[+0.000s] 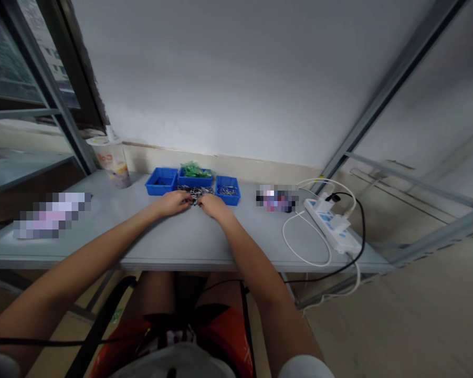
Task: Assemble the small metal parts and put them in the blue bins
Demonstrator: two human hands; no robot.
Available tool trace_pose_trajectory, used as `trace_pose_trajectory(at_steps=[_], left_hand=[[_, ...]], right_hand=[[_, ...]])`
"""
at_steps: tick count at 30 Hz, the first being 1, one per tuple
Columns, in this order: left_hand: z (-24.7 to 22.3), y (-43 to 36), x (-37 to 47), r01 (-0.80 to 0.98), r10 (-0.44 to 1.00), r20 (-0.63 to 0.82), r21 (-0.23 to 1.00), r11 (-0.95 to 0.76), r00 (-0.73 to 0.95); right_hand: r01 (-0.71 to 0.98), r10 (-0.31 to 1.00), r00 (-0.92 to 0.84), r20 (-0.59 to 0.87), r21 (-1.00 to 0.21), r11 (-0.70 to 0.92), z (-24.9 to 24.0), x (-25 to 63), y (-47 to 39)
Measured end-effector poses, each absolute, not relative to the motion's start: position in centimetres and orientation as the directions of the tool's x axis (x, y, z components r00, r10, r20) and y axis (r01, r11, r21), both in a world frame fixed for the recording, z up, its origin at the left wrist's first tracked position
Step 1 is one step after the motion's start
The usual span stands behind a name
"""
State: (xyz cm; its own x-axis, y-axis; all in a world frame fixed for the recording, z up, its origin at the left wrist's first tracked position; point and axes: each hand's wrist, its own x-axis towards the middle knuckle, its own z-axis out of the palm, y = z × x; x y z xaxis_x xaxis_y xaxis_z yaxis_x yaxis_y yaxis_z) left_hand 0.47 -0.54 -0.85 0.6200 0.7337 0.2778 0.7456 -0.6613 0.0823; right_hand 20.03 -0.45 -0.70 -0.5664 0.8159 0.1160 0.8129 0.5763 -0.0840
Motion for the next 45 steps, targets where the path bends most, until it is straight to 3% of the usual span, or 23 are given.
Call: trace_pose_trajectory(at_steps=[12,18,26,35,41,45], left_hand=[[-0.87,-0.42,0.39,0.747,0.734,0.293,0.088,-0.659,0.612],[-1.04,-0.20,0.25,0.748,0.733,0.288,0.077,-0.659,0.616],[-1.07,-0.20,0.22,0.751,0.744,0.242,0.082,-0.656,0.623],[-1.62,0.27,-0.02,0.733,0.728,0.268,0.098,-0.673,0.632],[-1.45,0.19,-0.04,0.726,0.727,0.299,0.136,-0.674,0.619],[-1.15,0.00,0.13,0.654,0.683,0.315,0.209,-0.727,0.659]], right_hand=[[0.786,0.765,-0.608,0.212,0.028,0.617,-0.43,19.54,-1.23],[0.778,0.757,-0.613,0.228,0.005,0.629,-0.48,19.54,-1.22],[0.761,0.761,-0.634,0.137,-0.061,0.645,-0.67,19.99,-0.76],[0.777,0.774,-0.618,0.137,-0.043,0.628,-0.32,19.65,-0.98],[0.763,0.741,-0.614,0.271,-0.034,0.645,-0.29,19.34,-1.26],[0.713,0.711,-0.604,0.360,-0.156,0.684,-0.29,19.14,-1.08]])
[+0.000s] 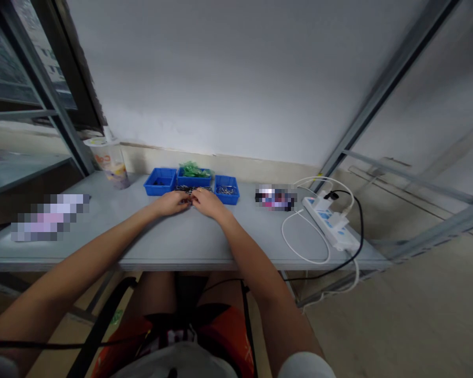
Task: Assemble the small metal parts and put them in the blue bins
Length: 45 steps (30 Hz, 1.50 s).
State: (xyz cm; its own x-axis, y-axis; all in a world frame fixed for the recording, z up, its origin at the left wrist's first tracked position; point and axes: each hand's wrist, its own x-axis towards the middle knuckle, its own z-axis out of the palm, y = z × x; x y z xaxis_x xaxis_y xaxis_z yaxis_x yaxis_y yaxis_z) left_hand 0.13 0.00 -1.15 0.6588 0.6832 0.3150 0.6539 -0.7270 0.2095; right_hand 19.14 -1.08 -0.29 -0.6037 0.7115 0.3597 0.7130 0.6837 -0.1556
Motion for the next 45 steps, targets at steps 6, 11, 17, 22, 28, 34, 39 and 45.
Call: trace_pose_trajectory(at_steps=[6,11,17,22,28,34,39,45], left_hand=[[-1.2,0.4,0.4,0.542,0.687,0.366,0.428,-0.724,0.628],[-1.1,0.6,0.5,0.502,0.713,0.391,0.517,-0.693,0.582],[-1.0,0.6,0.4,0.491,0.717,0.428,0.528,-0.692,0.550],[-0.7,0.4,0.5,0.470,0.723,0.416,0.561,-0.681,0.551],[-0.6,0.2,0.4,0.506,0.714,0.423,0.509,-0.697,0.558],[-0.7,0.1,0.3,0.534,0.710,0.407,0.471,-0.702,0.575],[-0.6,0.4,0.2,0.518,0.705,0.442,0.480,-0.708,0.555],[0.1,0.2,0.0,0.535,0.713,0.546,0.477,-0.697,0.441]], right_hand=[[0.651,0.736,-0.525,0.428,-0.356,0.671,0.2,18.8,-1.1],[0.611,0.762,-0.461,0.456,-0.460,0.645,0.6,18.6,-1.2],[0.572,0.769,-0.457,0.448,-0.514,0.639,0.3,18.6,-1.0],[0.574,0.790,-0.433,0.435,-0.542,0.614,0.6,18.6,-1.2],[0.583,0.787,-0.423,0.449,-0.530,0.616,0.8,18.8,-1.4],[0.564,0.774,-0.458,0.437,-0.530,0.633,0.7,18.8,-1.4],[0.576,0.796,-0.424,0.431,-0.551,0.605,1.0,19.3,-1.3],[0.588,0.818,-0.377,0.434,-0.570,0.573,1.2,19.8,-1.1]])
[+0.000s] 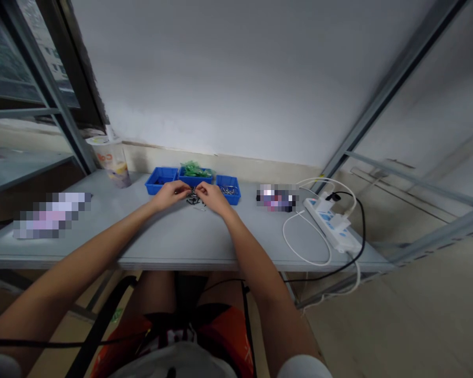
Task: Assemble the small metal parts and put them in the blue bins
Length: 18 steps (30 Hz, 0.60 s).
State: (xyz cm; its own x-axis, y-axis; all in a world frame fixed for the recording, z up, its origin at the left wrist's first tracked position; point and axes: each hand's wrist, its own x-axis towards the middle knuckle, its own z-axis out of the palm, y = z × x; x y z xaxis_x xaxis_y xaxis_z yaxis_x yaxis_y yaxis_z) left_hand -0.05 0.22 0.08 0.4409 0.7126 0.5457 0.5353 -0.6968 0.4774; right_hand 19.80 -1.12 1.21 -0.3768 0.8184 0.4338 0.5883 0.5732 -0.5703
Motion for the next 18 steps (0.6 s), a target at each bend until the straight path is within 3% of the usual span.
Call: trace_pose_trajectory(at_steps=[4,10,18], left_hand=[[0.7,-0.5,0.1,0.518,0.673,0.600,0.446,-0.730,0.432],[0.9,-0.8,0.2,0.528,0.681,0.616,0.454,-0.718,0.396],[0.4,-0.2,0.1,0.512,0.657,0.634,0.436,-0.740,0.408]], right_hand=[[0.578,0.832,-0.417,0.365,-0.600,0.553,0.9,19.7,-1.0],[0.589,0.785,-0.603,0.140,-0.585,0.557,-0.3,19.5,-0.9],[0.637,0.784,-0.596,0.174,-0.492,0.593,-1.0,19.6,-0.6]])
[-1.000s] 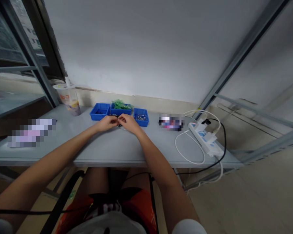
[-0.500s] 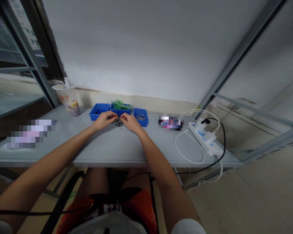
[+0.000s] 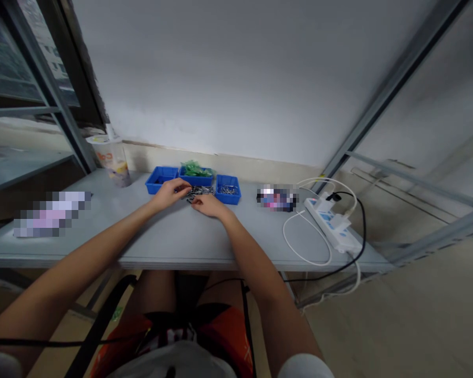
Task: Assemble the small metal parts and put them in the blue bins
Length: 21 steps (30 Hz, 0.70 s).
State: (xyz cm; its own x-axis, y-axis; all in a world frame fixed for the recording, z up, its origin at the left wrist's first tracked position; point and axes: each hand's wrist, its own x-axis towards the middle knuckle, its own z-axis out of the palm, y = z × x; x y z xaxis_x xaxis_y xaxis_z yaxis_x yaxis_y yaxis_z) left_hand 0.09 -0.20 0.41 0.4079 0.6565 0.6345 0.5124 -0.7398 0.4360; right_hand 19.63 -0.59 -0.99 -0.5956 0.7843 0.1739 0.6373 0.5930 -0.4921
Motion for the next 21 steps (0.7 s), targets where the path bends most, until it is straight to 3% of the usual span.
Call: trace_pose_trajectory(at_steps=[5,12,21], left_hand=[[0.3,0.0,0.0,0.515,0.659,0.648,0.443,-0.734,0.382],[0.0,0.4,-0.1,0.496,0.624,0.680,0.417,-0.761,0.385],[0.0,0.3,-0.1,0.473,0.585,0.705,0.387,-0.791,0.402]], right_hand=[[0.650,0.794,-0.551,0.256,-0.465,0.601,-0.7,19.6,-0.5],[0.609,0.785,-0.262,0.561,-0.535,0.585,0.8,19.9,-0.5],[0.563,0.754,-0.397,0.523,-0.510,0.650,1.1,19.4,-1.3]])
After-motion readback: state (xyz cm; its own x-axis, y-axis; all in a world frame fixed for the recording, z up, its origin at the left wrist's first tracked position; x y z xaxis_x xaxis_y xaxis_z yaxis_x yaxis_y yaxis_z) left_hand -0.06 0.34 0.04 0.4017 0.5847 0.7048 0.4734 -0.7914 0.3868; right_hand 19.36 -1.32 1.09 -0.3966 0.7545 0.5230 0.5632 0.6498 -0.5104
